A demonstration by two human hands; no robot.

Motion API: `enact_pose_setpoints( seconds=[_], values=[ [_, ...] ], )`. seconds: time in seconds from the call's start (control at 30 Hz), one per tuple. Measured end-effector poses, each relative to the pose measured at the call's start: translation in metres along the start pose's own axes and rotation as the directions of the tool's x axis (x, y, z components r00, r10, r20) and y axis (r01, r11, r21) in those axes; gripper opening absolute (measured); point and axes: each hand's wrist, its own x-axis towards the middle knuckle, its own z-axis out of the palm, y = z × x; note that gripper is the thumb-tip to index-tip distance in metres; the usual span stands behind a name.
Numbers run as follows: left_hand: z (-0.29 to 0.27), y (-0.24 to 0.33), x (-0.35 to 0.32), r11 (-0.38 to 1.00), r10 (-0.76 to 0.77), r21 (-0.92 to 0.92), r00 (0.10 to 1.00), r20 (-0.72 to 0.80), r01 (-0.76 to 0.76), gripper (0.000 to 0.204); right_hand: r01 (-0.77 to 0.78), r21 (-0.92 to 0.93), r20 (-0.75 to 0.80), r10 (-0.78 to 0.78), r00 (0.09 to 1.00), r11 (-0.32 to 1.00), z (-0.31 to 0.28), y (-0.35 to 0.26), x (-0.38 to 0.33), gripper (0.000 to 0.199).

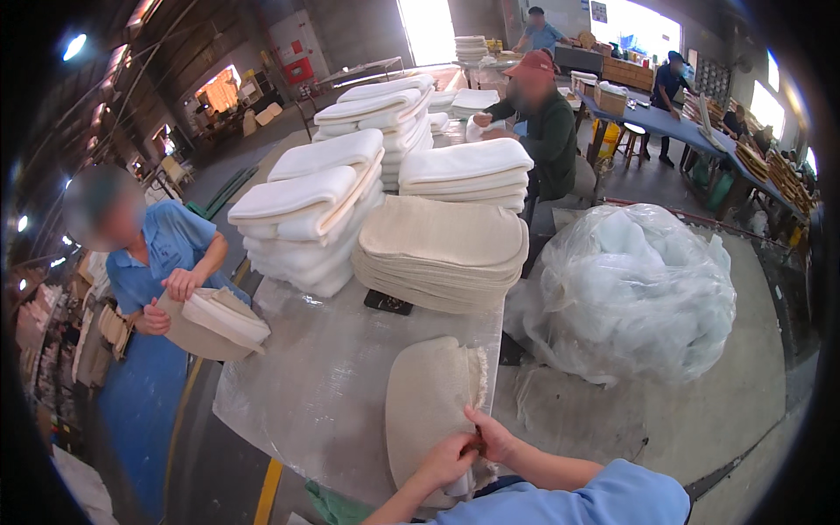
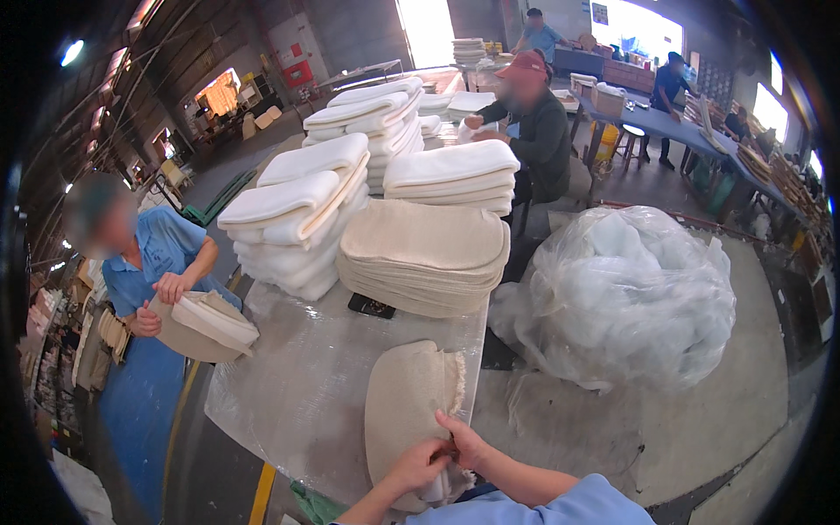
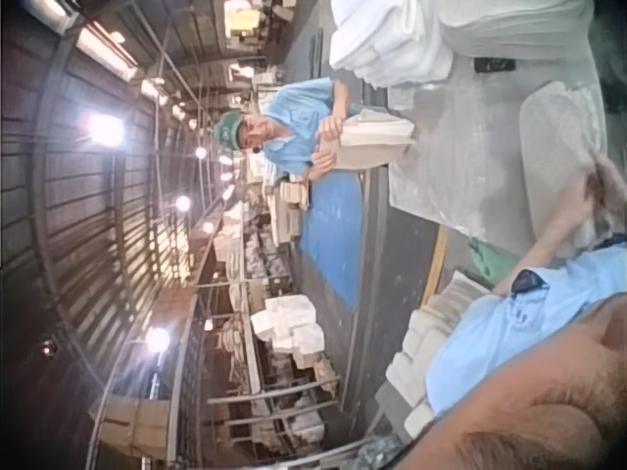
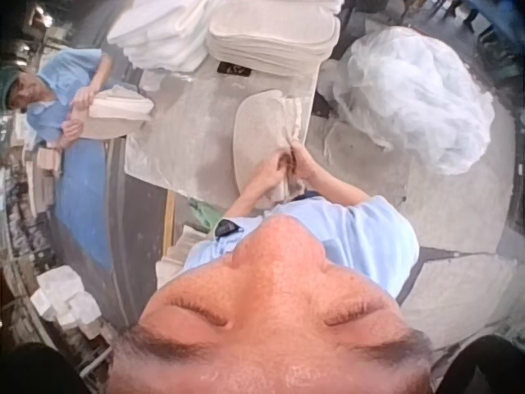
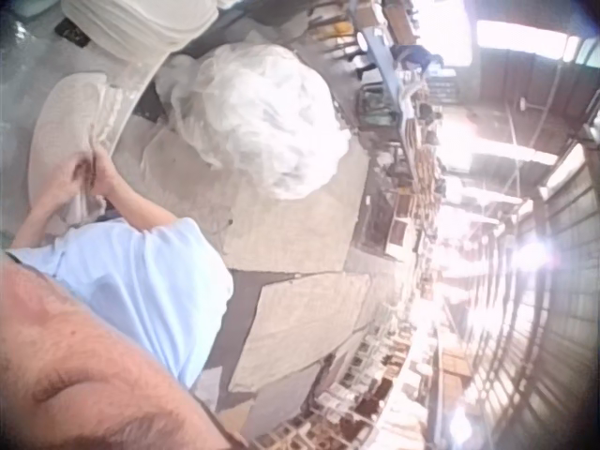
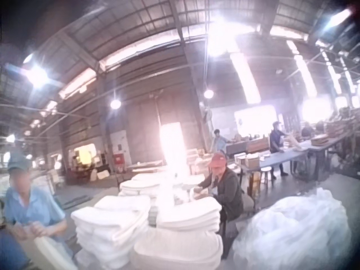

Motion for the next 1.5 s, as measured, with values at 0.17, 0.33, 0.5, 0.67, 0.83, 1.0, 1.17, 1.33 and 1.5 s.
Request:
enact_pose_setpoints(
  seconds=[0.17,0.33,0.5,0.67,0.83,1.0,1.17,1.33,1.5],
  values=[
    [-0.036,-0.045,-0.039,0.927,-0.374,-0.123,0.847,-0.377,0.354,0.047,0.176,-0.184,-0.117,-0.199,0.973,0.967,-0.007,0.015,0.021,0.083],
    [-0.070,-0.092,-0.055,0.686,-0.713,-0.388,0.674,-0.192,0.615,0.059,0.104,-0.078,-0.199,-0.117,0.973,0.992,-0.016,0.021,0.036,0.073],
    [-0.091,-0.099,-0.058,0.561,-0.645,-0.616,0.758,0.094,0.554,0.066,0.023,0.106,-0.095,-0.013,0.995,0.994,-0.009,0.029,0.027,0.068],
    [-0.141,-0.032,-0.053,0.833,-0.431,-0.383,0.902,0.005,0.400,0.070,0.012,0.109,0.125,-0.026,0.992,0.994,-0.020,0.056,0.016,0.072],
    [-0.184,0.048,-0.086,0.897,-0.374,0.256,0.927,0.007,0.360,0.076,-0.080,-0.786,0.098,0.251,0.963,0.613,-0.049,0.015,-0.012,0.068],
    [-0.134,0.026,-0.124,0.832,-0.458,0.405,0.881,0.118,0.379,0.081,0.110,-0.675,-0.138,-0.271,0.953,0.730,-0.060,-0.058,-0.058,0.064],
    [-0.072,-0.004,-0.152,0.875,-0.231,0.432,0.973,-0.025,0.219,0.084,0.347,-0.855,0.131,-0.487,0.863,0.385,-0.023,-0.050,-0.046,0.054],
    [-0.098,-0.001,-0.146,0.956,-0.233,0.227,0.951,0.205,0.185,0.078,0.247,-0.968,0.245,-0.392,0.887,-0.044,-0.002,-0.056,-0.039,0.051],
    [-0.079,-0.061,-0.133,0.968,-0.244,0.156,0.887,0.392,0.197,0.064,0.192,-0.877,0.192,0.047,0.980,-0.441,0.005,-0.062,-0.031,0.059]
  ],
)
